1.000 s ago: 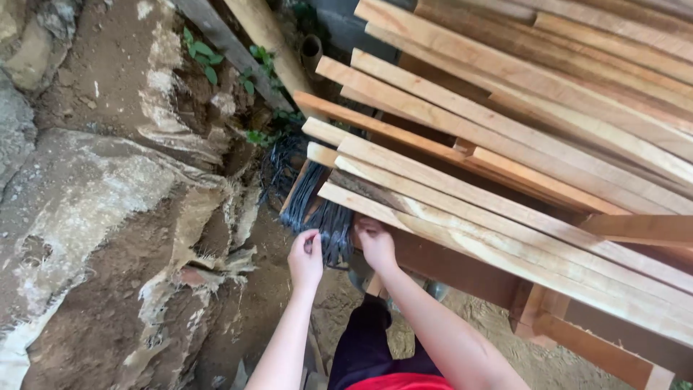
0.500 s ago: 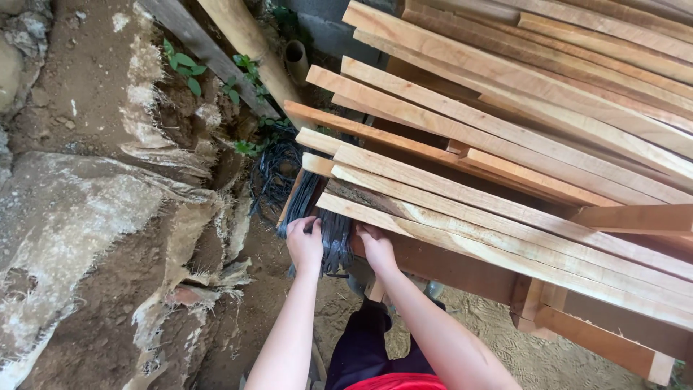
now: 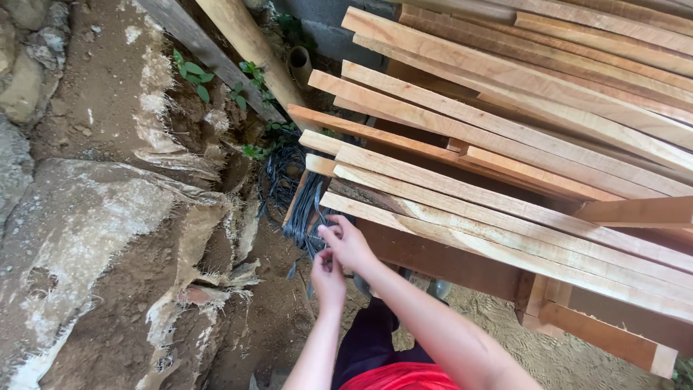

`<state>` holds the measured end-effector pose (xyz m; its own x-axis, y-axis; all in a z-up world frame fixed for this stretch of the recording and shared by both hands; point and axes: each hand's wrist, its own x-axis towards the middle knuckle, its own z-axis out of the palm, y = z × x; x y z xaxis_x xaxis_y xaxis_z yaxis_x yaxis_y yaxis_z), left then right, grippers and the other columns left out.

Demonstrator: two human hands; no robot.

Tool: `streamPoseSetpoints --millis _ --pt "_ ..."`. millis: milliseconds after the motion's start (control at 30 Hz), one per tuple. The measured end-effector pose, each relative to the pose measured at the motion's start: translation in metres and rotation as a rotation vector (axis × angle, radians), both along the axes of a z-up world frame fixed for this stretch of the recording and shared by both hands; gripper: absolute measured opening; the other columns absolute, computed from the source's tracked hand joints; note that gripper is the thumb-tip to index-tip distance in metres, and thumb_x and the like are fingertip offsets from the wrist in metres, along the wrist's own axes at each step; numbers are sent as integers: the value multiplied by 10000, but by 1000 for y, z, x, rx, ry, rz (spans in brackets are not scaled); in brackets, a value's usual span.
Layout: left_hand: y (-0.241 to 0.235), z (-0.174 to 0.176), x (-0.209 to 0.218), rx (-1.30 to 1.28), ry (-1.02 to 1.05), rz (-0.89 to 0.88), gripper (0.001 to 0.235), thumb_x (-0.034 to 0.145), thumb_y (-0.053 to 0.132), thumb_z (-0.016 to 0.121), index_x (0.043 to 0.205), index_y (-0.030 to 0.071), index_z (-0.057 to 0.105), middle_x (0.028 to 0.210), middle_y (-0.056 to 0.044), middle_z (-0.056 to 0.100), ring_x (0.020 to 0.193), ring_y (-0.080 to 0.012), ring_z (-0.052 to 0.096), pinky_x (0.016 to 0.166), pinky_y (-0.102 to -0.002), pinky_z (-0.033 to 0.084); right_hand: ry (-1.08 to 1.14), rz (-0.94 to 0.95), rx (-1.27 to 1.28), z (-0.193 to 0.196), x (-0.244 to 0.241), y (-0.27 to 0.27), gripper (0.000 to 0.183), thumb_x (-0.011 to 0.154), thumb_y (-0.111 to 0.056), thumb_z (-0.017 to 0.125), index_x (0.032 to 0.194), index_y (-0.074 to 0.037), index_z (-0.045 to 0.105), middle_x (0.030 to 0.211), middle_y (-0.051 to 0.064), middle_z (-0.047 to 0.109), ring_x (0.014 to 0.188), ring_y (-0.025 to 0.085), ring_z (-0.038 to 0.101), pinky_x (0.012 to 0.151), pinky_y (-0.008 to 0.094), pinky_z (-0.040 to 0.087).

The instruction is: The person bundles a stack of wooden planks using black plastic zip ties. They wrap the ties around the wood, pull them tight, and secure them by hand. The person then lifts the secured bundle and places it onto a larger stack of similar planks.

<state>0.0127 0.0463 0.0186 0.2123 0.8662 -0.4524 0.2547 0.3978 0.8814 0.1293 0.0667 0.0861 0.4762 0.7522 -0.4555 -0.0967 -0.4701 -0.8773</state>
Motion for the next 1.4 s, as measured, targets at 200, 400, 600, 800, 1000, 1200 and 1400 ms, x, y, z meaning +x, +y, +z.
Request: streamPoseSetpoints --millis 200,400,600,800,1000,1200,1400 --pt "-52 -21 -1 -90 -257 -121 214 1047 196 638 1129 -1 658 967 -69 673 698 -66 526 619 -221 420 81 316 -128 78 50 -10 334 1047 -293 547 1256 -71 683 761 59 657 580 155 599 548 346 528" --pt "-73 7 34 -306 -194 -257 321 1009 308 600 1141 22 660 1049 -73 737 501 -100 557 454 -252 446 -143 471 -154 108 140 -59 286 997 -226 503 1219 -111 642 769 24 715 579 155 650 574 330 548" --pt "-111 58 90 -552 60 -440 366 978 336 623 1205 50 605 1129 -68 751 468 -172 619 396 -291 424 -462 437 -199 84 252 -137 262 1000 -275 554 1108 -77 688 865 129 732 801 274 705 745 396 552" --pt "-189 2 149 -446 95 -449 462 990 459 579 1216 61 642 1130 -46 775 610 -164 654 552 -275 472 -782 290 -191 75 327 -211 251 1015 -291 577 1091 -79 688 950 186 720 902 392 674 772 475 528" --pt "-240 43 237 -627 -301 203 767 936 693 368 1450 145 520 1343 -56 640 1095 -184 618 873 -368 455 -653 126 111 18 364 -269 248 1014 -237 519 1113 -57 658 945 170 739 890 340 728 790 420 575" --pt "-277 46 309 -474 -475 545 914 938 718 365 1623 145 166 1669 -74 272 1497 -226 324 1231 -419 234 -499 363 -193 16 381 -267 399 1048 -401 483 1142 -62 671 981 221 736 952 396 698 840 473 543" --pt "-268 57 336 -494 -322 712 937 937 715 351 1614 94 169 1649 -157 308 1473 -305 396 1188 -448 338 -423 545 -298 43 374 -252 511 1041 -537 447 1241 -128 680 1040 227 729 1003 403 684 895 483 526"
